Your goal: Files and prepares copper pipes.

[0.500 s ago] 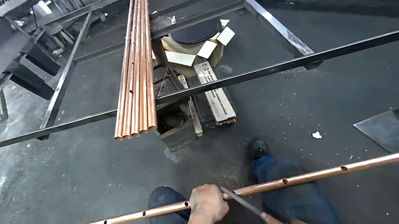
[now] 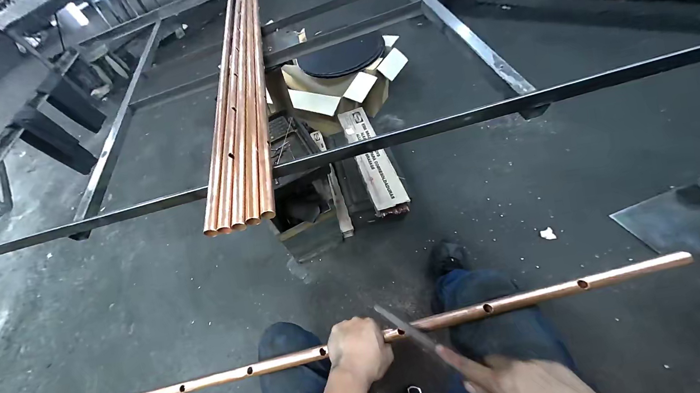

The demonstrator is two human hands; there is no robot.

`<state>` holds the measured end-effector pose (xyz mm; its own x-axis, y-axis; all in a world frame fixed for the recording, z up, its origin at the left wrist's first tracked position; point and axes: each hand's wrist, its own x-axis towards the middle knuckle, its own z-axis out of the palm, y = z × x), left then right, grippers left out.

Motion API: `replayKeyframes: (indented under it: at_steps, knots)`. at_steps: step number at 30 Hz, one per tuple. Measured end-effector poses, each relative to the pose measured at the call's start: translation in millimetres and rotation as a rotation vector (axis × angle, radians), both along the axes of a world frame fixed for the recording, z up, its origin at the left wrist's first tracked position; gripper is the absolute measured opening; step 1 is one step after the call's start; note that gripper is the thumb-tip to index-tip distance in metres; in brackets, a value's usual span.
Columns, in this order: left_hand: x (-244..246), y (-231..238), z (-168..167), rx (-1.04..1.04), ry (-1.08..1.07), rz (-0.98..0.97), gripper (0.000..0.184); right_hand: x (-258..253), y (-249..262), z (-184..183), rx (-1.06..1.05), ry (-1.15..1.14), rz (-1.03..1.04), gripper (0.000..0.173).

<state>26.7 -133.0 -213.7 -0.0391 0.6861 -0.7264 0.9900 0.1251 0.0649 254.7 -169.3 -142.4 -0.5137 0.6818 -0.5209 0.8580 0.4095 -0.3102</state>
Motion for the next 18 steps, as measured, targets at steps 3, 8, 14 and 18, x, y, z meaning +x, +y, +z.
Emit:
replayKeyframes:
  at_steps: [3,8,14,18]
  knots:
    - [2,-1,-1,0.010,0.006,0.002,0.036,1,-10,-14,0.021,0.012,0.015,0.051]
    - [5,-3,-1,0.021,0.015,-0.010,0.035,-52,52,-26,-0.072,-0.144,0.000,0.050]
    - [-17,-12,8,0.033,0.055,-0.119,0.036,23,23,-16,0.228,0.052,-0.109,0.051]
    - [-63,-22,0,0.029,0.103,-0.132,0.040,46,13,-26,0.159,0.016,-0.093,0.051]
